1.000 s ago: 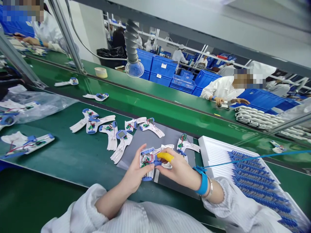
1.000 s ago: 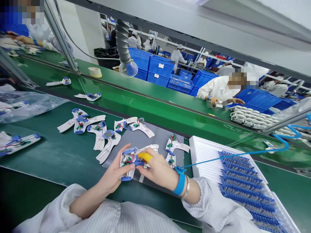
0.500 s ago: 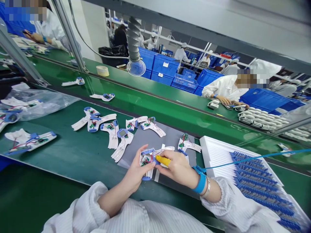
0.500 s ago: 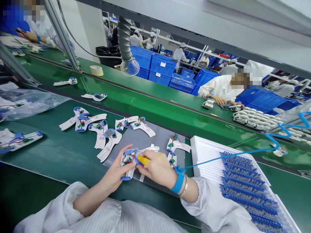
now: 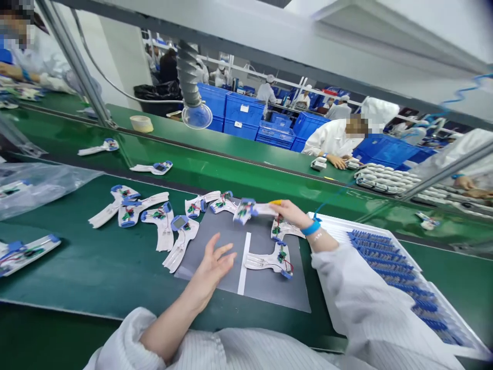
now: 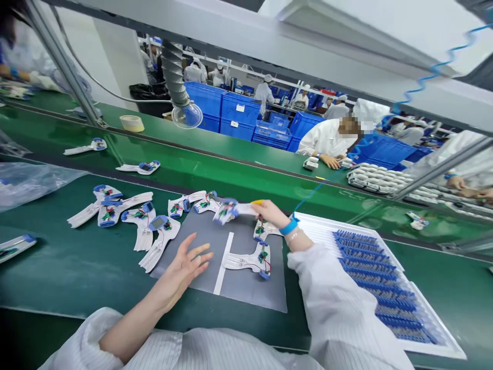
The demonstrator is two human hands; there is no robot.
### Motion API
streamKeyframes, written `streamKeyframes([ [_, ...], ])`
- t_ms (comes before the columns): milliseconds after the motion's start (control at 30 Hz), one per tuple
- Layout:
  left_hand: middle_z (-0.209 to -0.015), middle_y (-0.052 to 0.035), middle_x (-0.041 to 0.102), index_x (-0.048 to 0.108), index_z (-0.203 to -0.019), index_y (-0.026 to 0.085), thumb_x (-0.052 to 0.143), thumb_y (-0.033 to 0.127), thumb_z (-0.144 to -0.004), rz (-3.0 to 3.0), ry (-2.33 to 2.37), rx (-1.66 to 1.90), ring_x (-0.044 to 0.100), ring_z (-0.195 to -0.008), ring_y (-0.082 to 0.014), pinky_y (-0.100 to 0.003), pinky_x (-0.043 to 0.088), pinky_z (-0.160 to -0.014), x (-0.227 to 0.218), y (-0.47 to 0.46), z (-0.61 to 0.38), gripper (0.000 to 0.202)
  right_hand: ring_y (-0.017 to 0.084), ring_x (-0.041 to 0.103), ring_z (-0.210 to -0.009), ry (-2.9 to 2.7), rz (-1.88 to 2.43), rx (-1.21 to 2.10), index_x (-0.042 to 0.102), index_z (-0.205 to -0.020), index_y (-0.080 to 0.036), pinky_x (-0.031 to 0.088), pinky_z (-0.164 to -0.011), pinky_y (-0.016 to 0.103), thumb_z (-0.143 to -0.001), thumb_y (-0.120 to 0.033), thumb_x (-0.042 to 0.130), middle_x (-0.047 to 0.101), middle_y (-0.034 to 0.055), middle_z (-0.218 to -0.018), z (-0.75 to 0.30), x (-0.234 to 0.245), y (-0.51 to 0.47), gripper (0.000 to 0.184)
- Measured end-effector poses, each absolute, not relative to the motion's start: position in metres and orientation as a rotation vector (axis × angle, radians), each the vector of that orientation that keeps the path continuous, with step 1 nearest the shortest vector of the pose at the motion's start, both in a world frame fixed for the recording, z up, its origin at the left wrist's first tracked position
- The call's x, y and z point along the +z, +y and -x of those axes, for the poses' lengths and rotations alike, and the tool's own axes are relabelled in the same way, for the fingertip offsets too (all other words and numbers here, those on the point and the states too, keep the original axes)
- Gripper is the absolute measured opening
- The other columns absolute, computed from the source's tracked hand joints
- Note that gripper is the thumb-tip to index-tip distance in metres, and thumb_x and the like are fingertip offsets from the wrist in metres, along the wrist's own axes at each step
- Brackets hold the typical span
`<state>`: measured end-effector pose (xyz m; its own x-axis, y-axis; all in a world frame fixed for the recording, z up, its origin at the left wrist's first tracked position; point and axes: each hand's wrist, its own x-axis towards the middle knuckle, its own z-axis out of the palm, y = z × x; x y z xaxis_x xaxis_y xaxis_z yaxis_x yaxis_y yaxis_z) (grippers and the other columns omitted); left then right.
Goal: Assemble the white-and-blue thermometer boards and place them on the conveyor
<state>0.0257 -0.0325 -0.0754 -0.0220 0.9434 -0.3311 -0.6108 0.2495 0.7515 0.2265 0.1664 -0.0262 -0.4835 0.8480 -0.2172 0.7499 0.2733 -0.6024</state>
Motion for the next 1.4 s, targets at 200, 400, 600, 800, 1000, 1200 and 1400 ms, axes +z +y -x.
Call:
streamKeyframes([
  [200,-0.11,-0.0094,0.06,0.052,-0.102,0.021,0.066,0.037,-0.07,-0.452,1.067,1.242,0.057,-0.099,-0.0206,-0.031,0.04,-0.082,-0.082,-0.033,-0.02,0.039,0.013,0.058,-0.075,-2.251,1.906,0.72,0.056,-0.097,-0.012,0.049,-0.069,0.03,-0.09,-0.039,0.045,0.06,0.0043,-0.09,-0.261,-0.038,0.209,0.031],
  [400,-0.11,-0.0098,0.059,0.054,-0.099,0.02,0.066,0.04,-0.069,-0.525,1.105,1.201,0.056,-0.1,-0.0219,-0.031,0.04,-0.081,-0.092,-0.029,-0.029,0.038,0.02,0.059,-0.08,-2.46,1.905,0.616,0.064,-0.08,-0.007,0.044,-0.073,0.03,-0.086,-0.036,0.051,0.064,0.013,-0.082,-0.244,-0.036,0.177,0.032],
  [600,-0.141,-0.0085,0.032,0.032,-0.13,0.032,0.072,0.036,-0.064,-0.671,0.947,1.265,0.048,-0.114,-0.026,-0.035,0.038,-0.093,-0.083,-0.027,-0.036,0.077,0.015,0.057,-0.093,-2.751,0.953,0.829,0.06,-0.108,-0.02,0.042,-0.081,0.023,-0.083,-0.034,0.056,0.062,0.0029,-0.104,-0.195,0.004,0.094,0.029],
  [800,-0.115,-0.0096,0.058,0.045,-0.128,0.025,0.068,0.035,-0.068,-1.206,0.825,0.956,0.051,-0.108,-0.0307,-0.042,0.037,-0.094,-0.059,-0.033,-0.013,0.065,0.014,0.055,-0.095,-2.695,0.166,1.02,0.058,-0.101,-0.015,0.044,-0.085,0.026,-0.085,-0.023,0.052,0.056,0.0082,-0.106,-0.19,0.029,0.051,0.018],
  [1000,-0.124,-0.0099,0.051,0.035,-0.133,0.031,0.066,0.051,-0.066,-0.972,0.424,0.989,0.049,-0.112,-0.0325,-0.044,0.04,-0.09,-0.067,-0.04,-0.019,0.077,0.015,0.052,-0.091,-2.572,0.104,0.808,0.054,-0.105,-0.018,0.043,-0.083,0.029,-0.088,-0.026,0.049,0.06,0.0075,-0.105,-0.192,0.027,0.043,0.019],
  [1200,-0.104,-0.008,0.057,0.057,-0.113,0.026,0.07,0.045,-0.062,-1.032,0.405,1.084,0.053,-0.099,-0.0289,-0.041,0.039,-0.087,-0.06,-0.042,-0.024,0.056,0.017,0.05,-0.085,-2.593,0.135,0.695,0.056,-0.108,-0.021,0.043,-0.079,0.03,-0.088,-0.043,0.046,0.062,0.0073,-0.088,-0.192,0.024,0.034,0.032],
  [1400,-0.112,-0.0083,0.054,0.059,-0.104,0.026,0.074,0.047,-0.055,-0.968,0.358,1.082,0.057,-0.079,-0.0214,-0.036,0.044,-0.074,-0.051,-0.041,-0.022,0.055,0.018,0.051,-0.089,-2.553,0.17,0.479,0.055,-0.111,-0.023,0.042,-0.078,0.03,-0.086,-0.046,0.048,0.059,0.0093,-0.095,-0.194,0.018,0.03,0.034],
])
